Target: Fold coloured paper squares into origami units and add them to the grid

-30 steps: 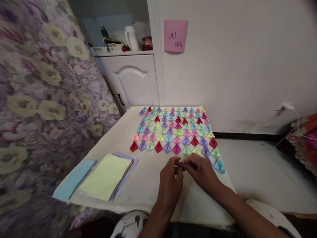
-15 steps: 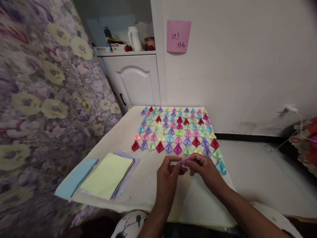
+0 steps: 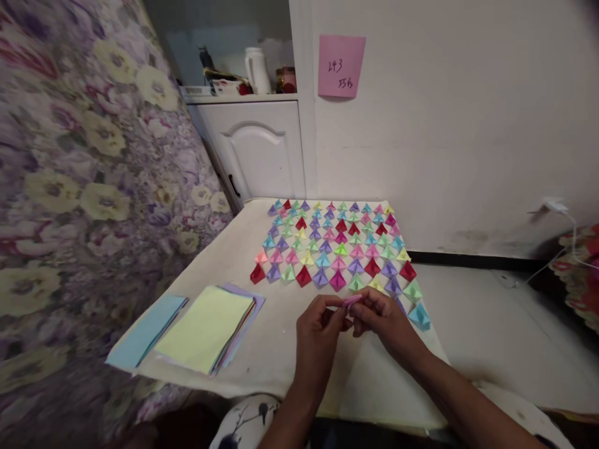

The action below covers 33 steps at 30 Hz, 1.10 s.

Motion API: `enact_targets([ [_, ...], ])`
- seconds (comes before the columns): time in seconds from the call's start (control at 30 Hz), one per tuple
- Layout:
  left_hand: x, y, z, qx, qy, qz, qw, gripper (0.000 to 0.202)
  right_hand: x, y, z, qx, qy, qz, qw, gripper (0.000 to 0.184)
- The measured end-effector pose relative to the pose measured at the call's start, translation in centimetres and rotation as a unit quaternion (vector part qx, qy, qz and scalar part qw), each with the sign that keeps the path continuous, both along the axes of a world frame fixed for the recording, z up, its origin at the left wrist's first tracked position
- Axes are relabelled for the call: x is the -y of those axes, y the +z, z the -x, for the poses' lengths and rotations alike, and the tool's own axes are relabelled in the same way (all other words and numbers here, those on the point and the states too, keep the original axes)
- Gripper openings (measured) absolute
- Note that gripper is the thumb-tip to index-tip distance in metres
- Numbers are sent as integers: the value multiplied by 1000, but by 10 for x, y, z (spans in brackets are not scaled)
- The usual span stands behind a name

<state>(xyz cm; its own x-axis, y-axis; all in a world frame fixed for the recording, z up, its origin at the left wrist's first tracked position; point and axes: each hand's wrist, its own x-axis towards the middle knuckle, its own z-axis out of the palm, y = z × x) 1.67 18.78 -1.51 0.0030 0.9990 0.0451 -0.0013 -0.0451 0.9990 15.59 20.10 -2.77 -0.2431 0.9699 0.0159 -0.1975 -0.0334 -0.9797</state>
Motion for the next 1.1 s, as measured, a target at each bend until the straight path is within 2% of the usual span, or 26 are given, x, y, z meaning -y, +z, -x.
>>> enact_targets([
  [0.17,0,1,1,-41,-12,-32,999,9,3,2,-1,72,-51,-62,994,17],
  [0.27,0,2,2,-75,-17,-55,996,8,5,2,-2,127,-90,-135,979,21],
  [0.4,-1,2,6,-117,-32,-79,989,10,4,5,-7,202,-70,-214,953,13],
  [0.53,-1,3,8,-148,-35,-111,982,13,2,9,-10,220,-51,-168,960,9],
  [0.73,-1,4,9,-174,-24,-118,977,14,3,10,-7,166,-41,-74,983,8],
  [0.93,-1,4,10,-198,-23,-121,972,17,2,9,-7,177,-46,-66,981,9],
  [1.1,-1,2,10,-188,-30,-125,974,18,1,8,-8,139,-22,-57,988,9],
])
